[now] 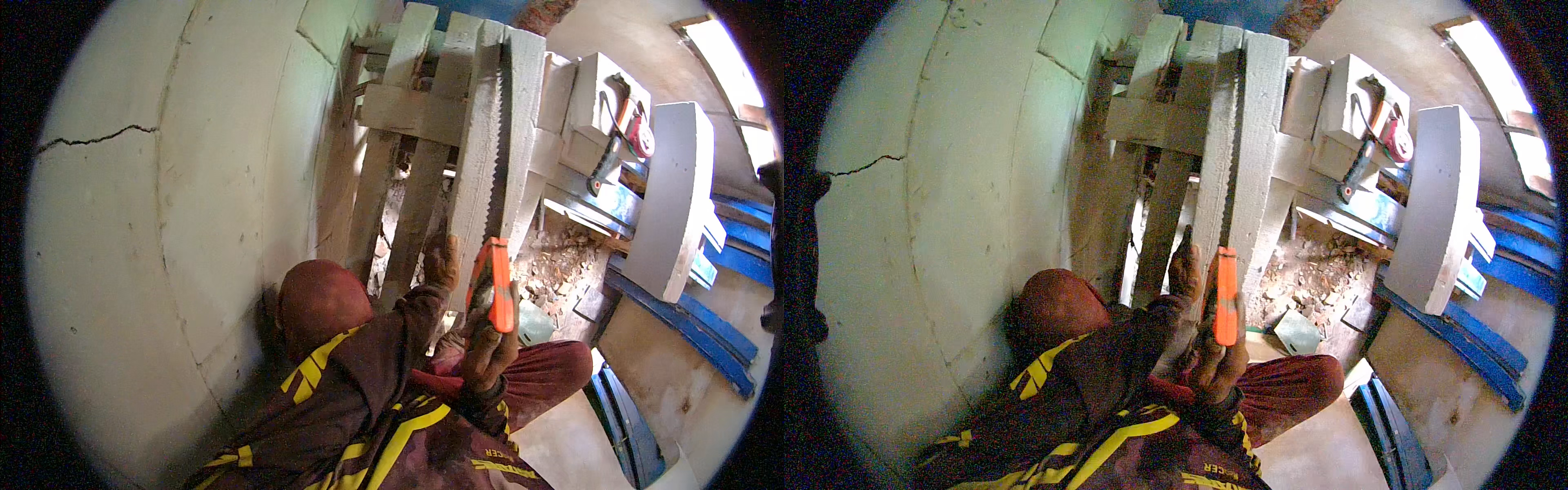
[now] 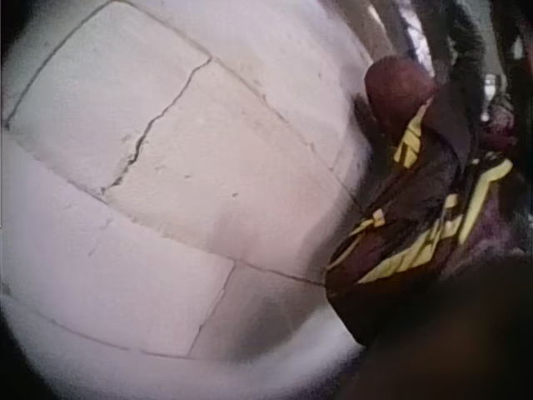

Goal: The person measures a wooden plank with a tape measure, marks it, and then uses a hand saw to cut the plank. The person is sitting on the floor during the task.

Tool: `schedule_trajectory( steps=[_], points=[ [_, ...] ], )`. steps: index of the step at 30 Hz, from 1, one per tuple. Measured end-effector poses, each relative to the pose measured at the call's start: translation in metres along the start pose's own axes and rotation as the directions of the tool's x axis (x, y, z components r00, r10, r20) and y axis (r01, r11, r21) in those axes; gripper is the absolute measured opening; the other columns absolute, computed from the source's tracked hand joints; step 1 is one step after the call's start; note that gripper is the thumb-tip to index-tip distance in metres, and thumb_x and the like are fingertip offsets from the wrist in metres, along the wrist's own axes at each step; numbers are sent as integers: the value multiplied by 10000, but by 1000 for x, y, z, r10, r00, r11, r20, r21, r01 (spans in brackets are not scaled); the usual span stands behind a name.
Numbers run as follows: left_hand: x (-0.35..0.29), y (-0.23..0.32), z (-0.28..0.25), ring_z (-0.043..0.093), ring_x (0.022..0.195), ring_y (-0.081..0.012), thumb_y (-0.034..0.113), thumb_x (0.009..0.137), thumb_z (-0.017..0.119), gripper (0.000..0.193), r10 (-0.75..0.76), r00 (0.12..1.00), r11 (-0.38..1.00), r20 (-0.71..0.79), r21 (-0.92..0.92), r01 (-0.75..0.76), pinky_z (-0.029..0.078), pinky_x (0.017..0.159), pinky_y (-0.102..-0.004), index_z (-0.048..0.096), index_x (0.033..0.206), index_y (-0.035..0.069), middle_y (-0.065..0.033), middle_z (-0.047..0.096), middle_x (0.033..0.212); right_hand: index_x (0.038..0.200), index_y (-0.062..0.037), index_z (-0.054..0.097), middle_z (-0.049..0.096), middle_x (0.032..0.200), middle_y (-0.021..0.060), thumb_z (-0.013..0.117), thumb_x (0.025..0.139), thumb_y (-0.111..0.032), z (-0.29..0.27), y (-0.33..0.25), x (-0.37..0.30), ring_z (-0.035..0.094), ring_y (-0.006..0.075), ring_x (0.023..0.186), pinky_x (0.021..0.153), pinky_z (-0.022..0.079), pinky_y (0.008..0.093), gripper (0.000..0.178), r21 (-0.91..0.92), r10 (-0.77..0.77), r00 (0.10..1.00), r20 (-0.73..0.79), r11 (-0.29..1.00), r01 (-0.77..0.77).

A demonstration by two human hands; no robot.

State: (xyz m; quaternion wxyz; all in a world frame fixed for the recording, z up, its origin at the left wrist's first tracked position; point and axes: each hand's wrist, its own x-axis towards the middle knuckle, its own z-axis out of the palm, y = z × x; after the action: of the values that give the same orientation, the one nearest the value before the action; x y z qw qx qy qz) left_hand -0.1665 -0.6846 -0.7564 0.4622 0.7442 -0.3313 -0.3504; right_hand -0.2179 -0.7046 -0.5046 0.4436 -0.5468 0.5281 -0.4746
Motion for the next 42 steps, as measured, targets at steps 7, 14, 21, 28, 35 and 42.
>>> schedule_trajectory(
  steps=[7, 14, 21, 28, 35, 42],
  points=[
    [13, 28, -1, 596, 1035, -386, 447, 1016, 414, 535, -57, 998, 988, -38, -146, 50, 451, 926, -438, 620, 1134, -32, -210, 648, 1131, 1417, -49, 458, 658, 868, 146, 468, 1034, -253, 24, 52, 177, 624, 233, 735, 630, 503, 373, 434, -62, 159, 986, 60, 986, -155],
    [2, 16, -11, 564, 1106, -411, 425, 1019, 413, 533, -121, 985, 988, 125, -86, 132, 424, 972, -456, 591, 1219, -36, -238, 619, 1181, 1429, 111, 348, 454, 1423, 281, 376, 1057, -307, 3, 5, -4, 507, 327, 1249, 1027, 405, 408, 560, -37, -6, 1000, -24, 999, 5],
    [7, 0, 2, 595, 1037, -406, 427, 1017, 419, 530, -205, 975, 976, 88, -58, 210, 450, 922, -445, 606, 1177, -43, -241, 643, 1107, 1426, -32, 437, 656, 950, 189, 421, 1038, -256, 31, 39, 158, 635, 228, 741, 664, 515, 358, 449, -172, 61, 998, -21, 983, -64],
    [4, 17, -8, 586, 1082, -395, 440, 1016, 420, 528, -200, 975, 976, 97, -69, 207, 453, 938, -440, 600, 1201, -21, -242, 629, 1157, 1446, 34, 394, 499, 1411, 249, 418, 1027, -389, -4, 25, -8, 603, 293, 1161, 926, 495, 381, 596, -229, 127, 991, -36, 964, -132],
    [5, 11, -1, 564, 1143, -358, 452, 1011, 438, 556, -200, 976, 971, 84, -117, 209, 423, 986, -413, 563, 1264, -27, -232, 599, 1231, 1385, 14, 448, 580, 1104, 160, 409, 1047, -290, 20, 28, 135, 564, 209, 842, 730, 480, 326, 457, -148, 85, 996, 19, 986, -81],
    [4, 11, -5, 618, 952, -387, 460, 1003, 448, 540, -331, 937, 937, 114, -81, 341, 471, 840, -442, 625, 1083, -44, -249, 656, 1028, 1366, 58, 470, 635, 1190, 214, 365, 1059, -325, 18, 30, 44, 632, 287, 1081, 915, 499, 405, 502, -225, 108, 993, -39, 968, -114]
  ],
)
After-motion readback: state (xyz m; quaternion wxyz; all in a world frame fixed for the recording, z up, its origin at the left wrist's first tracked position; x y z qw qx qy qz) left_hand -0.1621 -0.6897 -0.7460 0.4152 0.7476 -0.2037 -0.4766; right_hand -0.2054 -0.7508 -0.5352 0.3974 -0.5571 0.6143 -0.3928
